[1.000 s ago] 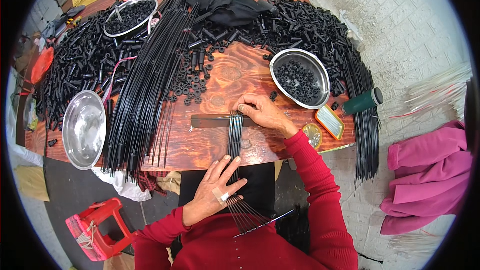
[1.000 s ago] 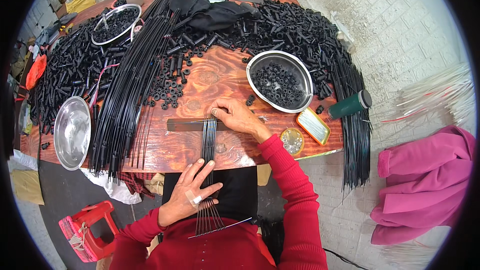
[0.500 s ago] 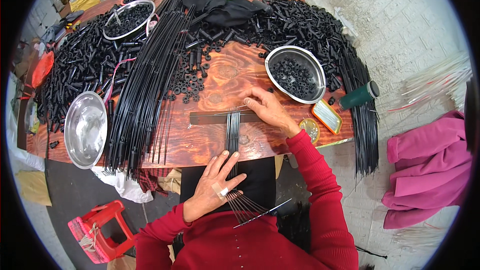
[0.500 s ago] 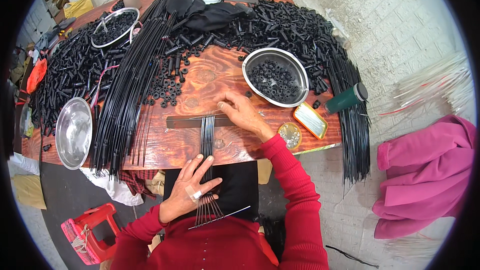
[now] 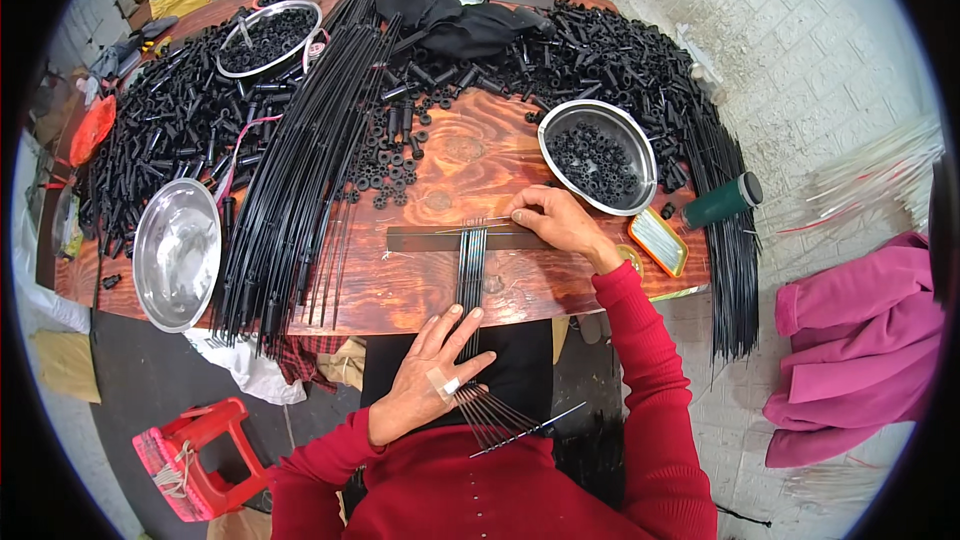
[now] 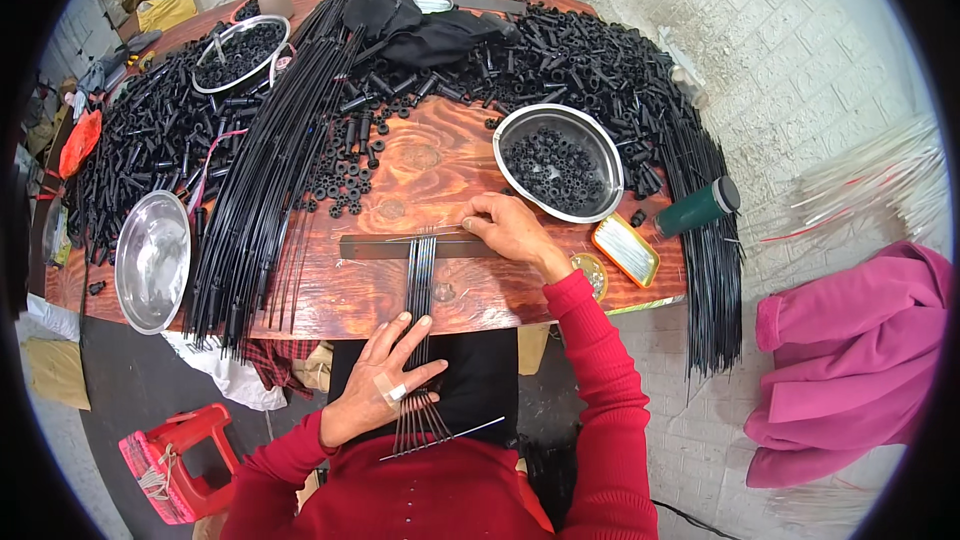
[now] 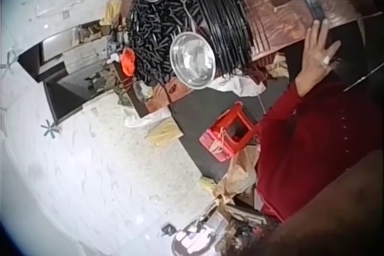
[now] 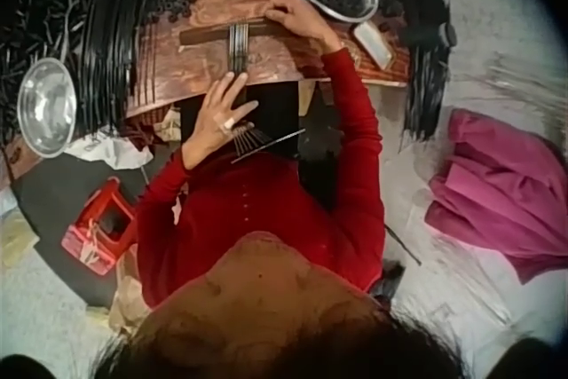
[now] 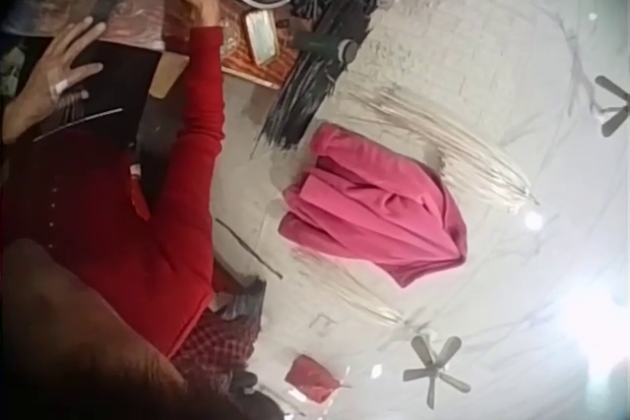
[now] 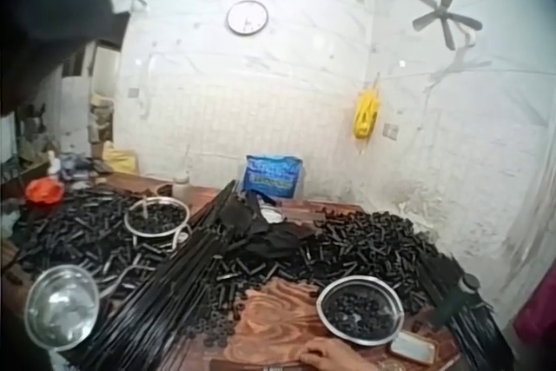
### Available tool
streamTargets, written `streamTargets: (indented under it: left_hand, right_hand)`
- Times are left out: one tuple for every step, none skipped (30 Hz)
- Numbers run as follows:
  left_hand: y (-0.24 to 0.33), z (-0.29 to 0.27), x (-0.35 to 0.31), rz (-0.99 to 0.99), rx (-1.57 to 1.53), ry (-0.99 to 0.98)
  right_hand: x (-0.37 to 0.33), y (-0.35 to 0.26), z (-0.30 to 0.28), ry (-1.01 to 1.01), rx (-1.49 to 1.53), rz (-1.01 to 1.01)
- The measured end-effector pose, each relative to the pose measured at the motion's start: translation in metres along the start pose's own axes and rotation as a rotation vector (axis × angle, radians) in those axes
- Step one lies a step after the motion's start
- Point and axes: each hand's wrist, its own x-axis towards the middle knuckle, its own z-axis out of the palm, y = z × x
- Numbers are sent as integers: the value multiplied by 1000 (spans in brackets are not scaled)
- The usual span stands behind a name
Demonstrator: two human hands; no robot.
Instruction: Assembling industrial brushes by manually inserting black bristles into mounting strips.
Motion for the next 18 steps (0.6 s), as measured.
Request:
streamTargets:
  left_hand:
    - [-1, 0, -1, 0, 3, -4]
    - [-1, 0, -1, 1, 6, -8]
    - [-1, 0, -1, -1, 3, -7]
    - [0, 0, 0, -4, -1, -8]
    - [0, 0, 0, -6, -5, -9]
    - [-1, 0, 0, -8, -6, -8]
    - [-1, 1, 0, -3, -5, -8]
    - [-1, 1, -1, 1, -4, -7]
    - [-2, 1, -1, -1, -4, -7]
    - [-2, 1, -1, -3, -9, -8]
    - [-2, 2, -1, -4, -15, -9]
    - [-2, 1, -1, -4, -17, -10]
    - [-1, 1, -1, -8, -14, -16]
    - [-1, 0, -1, -13, -11, -22]
    - [-1, 0, -1, -13, -11, -22]
    - [-1, 0, -1, -13, -14, -22]
    - [-1, 0, -1, -13, -18, -22]
    - [-1, 1, -1, -13, -18, -22]
  right_hand:
    - [-2, -2, 0, 39, -29, -41]
    - [-4, -2, -1, 36, -30, -39]
    - [-6, -2, -2, 29, -69, -48]
    - [-7, -2, -2, 23, -109, -58]
    - [-9, -2, -3, 21, -109, -57]
    - [-10, -1, -3, 35, -137, -39]
    - [-12, -1, -3, 49, -164, -21]
    - [-13, -1, -4, 47, -164, -22]
    - [-14, -1, -5, 56, -176, -28]
    - [-15, -1, -6, 66, -189, -35]
    - [-16, -2, -8, 65, -189, -34]
    - [-17, -3, -9, 73, -211, -45]
    - [-18, -2, -10, 80, -234, -55]
    - [-18, -1, -11, 80, -234, -55]
    - [-18, 2, -12, 76, -251, -63]
    - [-18, 4, -13, 72, -269, -71]
    - [-19, 4, -13, 72, -270, -71]
    - [-19, 3, -13, 69, -262, -64]
